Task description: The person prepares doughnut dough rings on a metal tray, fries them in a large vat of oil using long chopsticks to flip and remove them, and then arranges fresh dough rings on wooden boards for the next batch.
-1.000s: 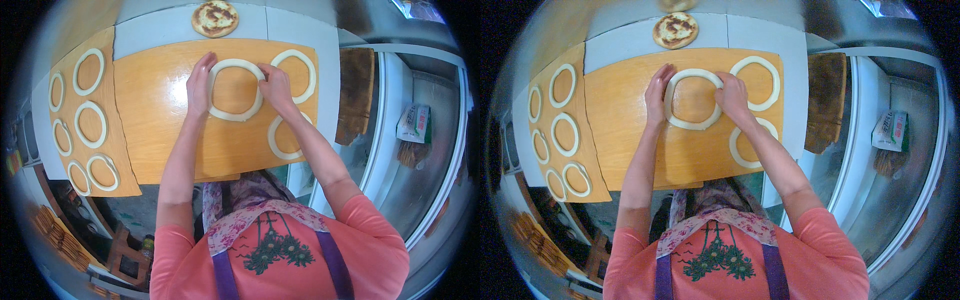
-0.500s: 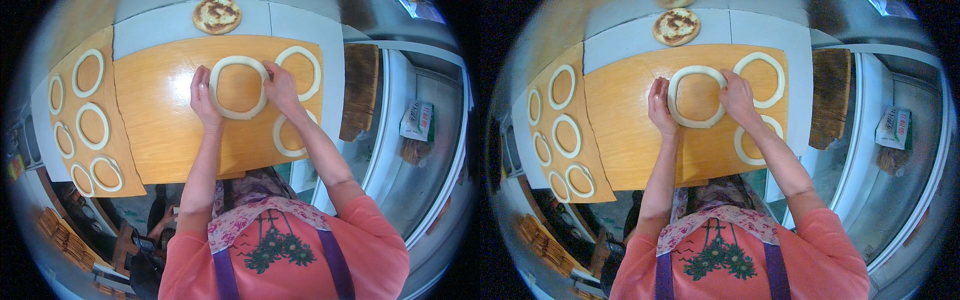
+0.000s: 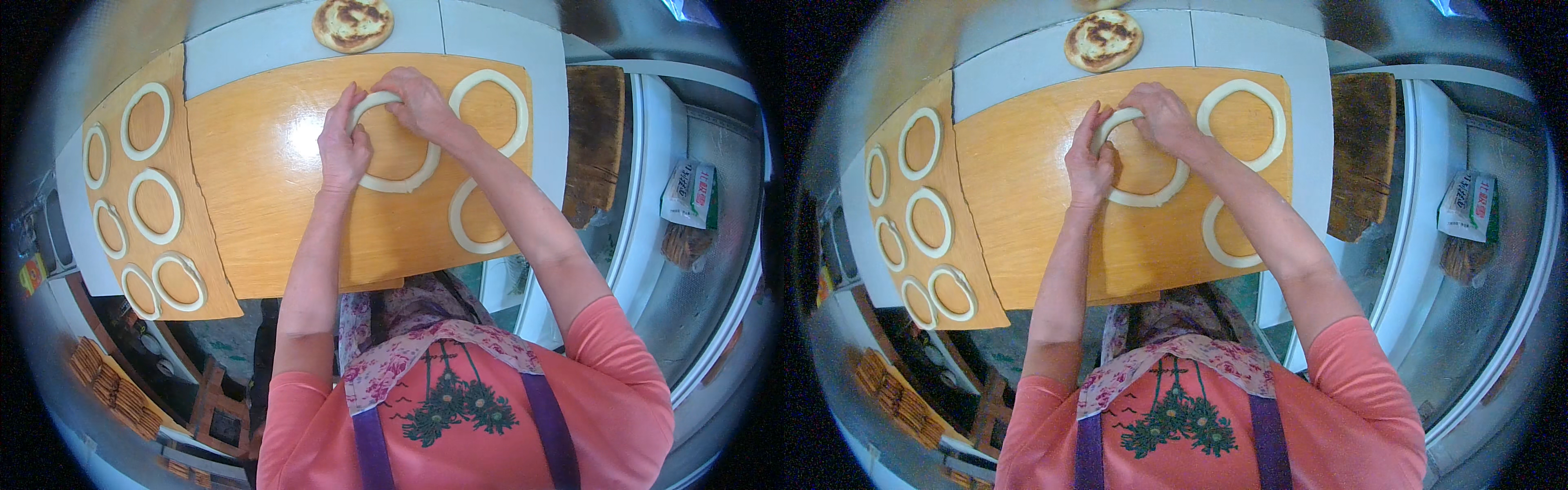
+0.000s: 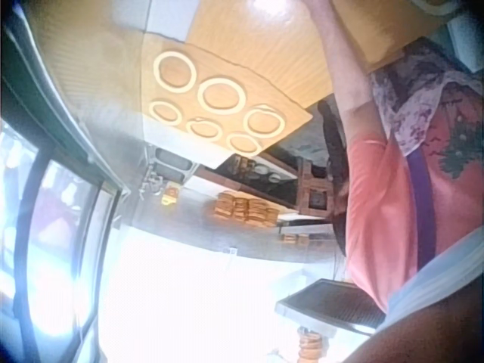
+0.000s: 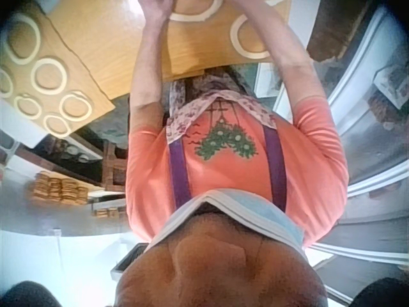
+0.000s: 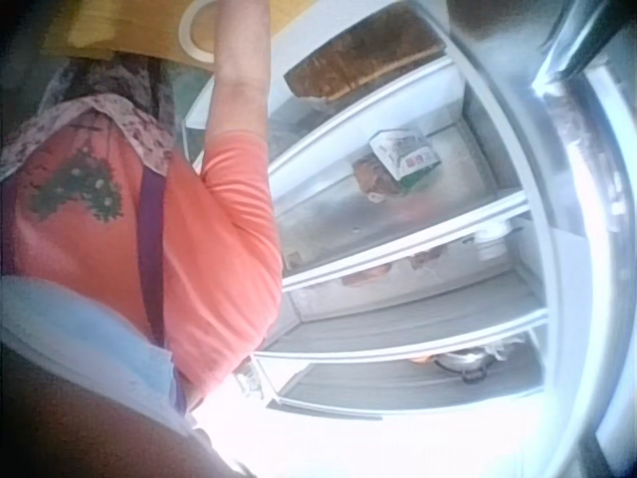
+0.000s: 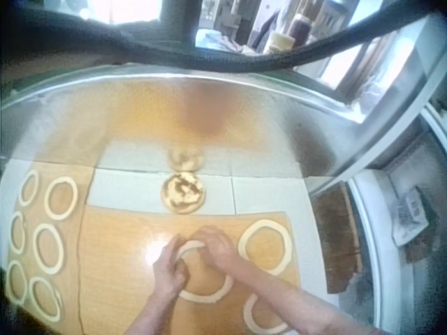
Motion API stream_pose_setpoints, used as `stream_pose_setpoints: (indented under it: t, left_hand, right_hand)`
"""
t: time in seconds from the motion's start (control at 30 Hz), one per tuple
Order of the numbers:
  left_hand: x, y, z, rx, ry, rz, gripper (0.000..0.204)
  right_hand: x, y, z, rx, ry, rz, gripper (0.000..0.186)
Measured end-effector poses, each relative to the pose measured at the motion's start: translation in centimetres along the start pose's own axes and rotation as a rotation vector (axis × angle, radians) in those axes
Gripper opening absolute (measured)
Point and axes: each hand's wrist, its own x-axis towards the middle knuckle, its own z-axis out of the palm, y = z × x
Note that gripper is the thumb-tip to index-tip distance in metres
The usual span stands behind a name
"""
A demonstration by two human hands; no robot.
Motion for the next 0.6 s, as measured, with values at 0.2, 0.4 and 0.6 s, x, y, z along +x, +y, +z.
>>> stream_pose_setpoints:
  t: [0.2,0.4,0.6]
  left_hand:
    - [-2.2,0.3,0.8,-0.172,0.120,-0.086,0.055]
    - [-2.7,2.1,2.0,-0.416,0.302,-0.054,0.050]
    - [2.7,6.5,7.7,-0.356,-0.116,-0.041,0.047]
  right_hand:
    - [-3.5,-0.5,-1.3,-0.009,0.122,0.199,0.035]
    - [-6.6,2.5,-6.6,-0.012,0.540,0.333,0.034]
    - [-11.6,12.1,-11.7,0.072,0.499,0.663,0.043]
